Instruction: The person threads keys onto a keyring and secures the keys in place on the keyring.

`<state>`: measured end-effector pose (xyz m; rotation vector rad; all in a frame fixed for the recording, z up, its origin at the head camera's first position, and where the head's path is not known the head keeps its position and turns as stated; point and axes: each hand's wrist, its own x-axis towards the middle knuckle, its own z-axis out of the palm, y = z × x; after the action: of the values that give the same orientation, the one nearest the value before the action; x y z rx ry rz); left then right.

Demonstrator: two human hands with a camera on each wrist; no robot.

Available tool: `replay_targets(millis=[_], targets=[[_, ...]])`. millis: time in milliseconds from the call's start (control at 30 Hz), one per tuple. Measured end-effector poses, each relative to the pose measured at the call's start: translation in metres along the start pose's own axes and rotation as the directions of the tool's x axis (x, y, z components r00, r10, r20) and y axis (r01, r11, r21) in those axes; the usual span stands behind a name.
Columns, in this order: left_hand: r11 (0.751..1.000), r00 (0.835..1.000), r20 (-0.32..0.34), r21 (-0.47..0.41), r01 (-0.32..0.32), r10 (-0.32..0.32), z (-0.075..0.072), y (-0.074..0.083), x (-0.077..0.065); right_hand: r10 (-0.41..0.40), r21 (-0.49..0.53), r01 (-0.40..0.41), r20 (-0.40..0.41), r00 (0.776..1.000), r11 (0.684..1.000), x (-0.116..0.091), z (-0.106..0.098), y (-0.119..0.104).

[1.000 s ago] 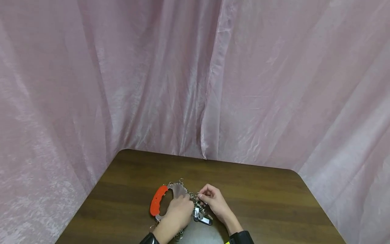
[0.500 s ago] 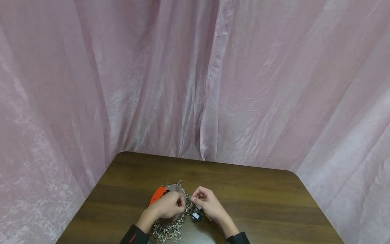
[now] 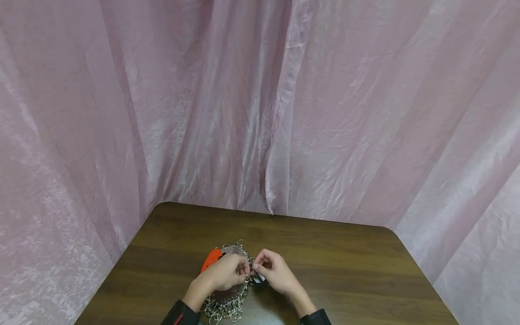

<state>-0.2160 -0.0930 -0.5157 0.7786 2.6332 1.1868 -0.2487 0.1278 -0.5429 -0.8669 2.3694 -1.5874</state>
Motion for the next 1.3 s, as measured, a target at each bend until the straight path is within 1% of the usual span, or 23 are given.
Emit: replay_targets(millis=[100, 167, 233, 300, 367, 467, 533, 633, 733, 800, 867, 933, 1000, 1067, 1167, 1300], targets=[[1.0, 0.999, 0.026, 0.007, -0.029, 0.029, -0.002, 0.002, -0.001, 0.012, -0.064, -0.014, -0.028, 1.0, 0.998, -0.001, 0.0, 0.0], [1.0, 0.998, 0.05, 0.007, -0.031, 0.03, -0.004, 0.004, -0.001, 0.014, -0.09, -0.018, -0.043, 0.999, 0.996, -0.001, 0.0, 0.0], [1.0, 0.999, 0.042, 0.003, -0.011, 0.011, -0.004, 0.006, -0.001, 0.017, -0.119, -0.025, -0.061, 0.998, 0.993, -0.001, 0.0, -0.001], [1.0, 1.0, 0.002, -0.001, 0.012, -0.012, -0.003, 0.007, -0.001, 0.018, -0.152, -0.03, -0.082, 0.996, 0.988, -0.001, 0.0, 0.0], [1.0, 0.998, -0.054, -0.012, 0.025, -0.026, -0.003, 0.006, -0.002, 0.011, -0.182, -0.03, -0.105, 0.994, 0.983, -0.001, 0.0, 0.0], [0.999, 0.992, -0.123, -0.048, 0.015, -0.021, -0.001, 0.002, -0.002, -0.005, -0.194, -0.02, -0.126, 0.992, 0.981, -0.001, 0.0, -0.002], [0.996, 0.988, -0.152, -0.092, 0.014, -0.028, 0.0, -0.001, -0.001, -0.008, -0.159, -0.009, -0.106, 0.994, 0.987, -0.001, 0.0, -0.004], [0.99, 0.977, -0.203, -0.141, 0.03, -0.059, 0.002, -0.003, 0.002, 0.005, -0.077, -0.008, -0.044, 0.999, 0.997, -0.002, 0.001, -0.007], [0.987, 0.966, -0.244, -0.151, 0.053, -0.089, 0.002, -0.002, 0.005, 0.018, 0.0, -0.018, -0.004, 1.0, 1.0, -0.001, 0.002, -0.007], [0.986, 0.964, -0.248, -0.157, 0.053, -0.091, 0.001, -0.002, 0.007, 0.024, 0.055, -0.023, -0.002, 1.0, 0.998, 0.0, 0.003, -0.007], [0.987, 0.966, -0.247, -0.156, 0.043, -0.081, 0.001, -0.002, 0.008, 0.03, 0.12, -0.03, -0.004, 1.0, 0.992, 0.001, 0.005, -0.007], [0.985, 0.968, -0.243, -0.173, 0.028, -0.07, 0.002, -0.001, 0.008, 0.043, 0.184, -0.042, -0.002, 0.999, 0.982, 0.001, 0.006, -0.007], [0.983, 0.965, -0.254, -0.185, 0.013, -0.061, 0.003, -0.002, 0.009, 0.065, 0.225, -0.064, 0.0, 0.998, 0.972, 0.001, 0.007, -0.007], [0.982, 0.961, -0.268, -0.189, 0.019, -0.07, 0.004, -0.002, 0.01, 0.089, 0.252, -0.087, 0.005, 0.996, 0.964, 0.001, 0.008, -0.007], [0.977, 0.954, -0.281, -0.206, 0.048, -0.106, 0.006, -0.003, 0.01, 0.12, 0.282, -0.118, 0.01, 0.993, 0.952, 0.0, 0.009, -0.008], [0.972, 0.949, -0.284, -0.222, 0.076, -0.139, 0.009, -0.004, 0.011, 0.133, 0.311, -0.128, 0.004, 0.991, 0.942, 0.0, 0.009, -0.007]])
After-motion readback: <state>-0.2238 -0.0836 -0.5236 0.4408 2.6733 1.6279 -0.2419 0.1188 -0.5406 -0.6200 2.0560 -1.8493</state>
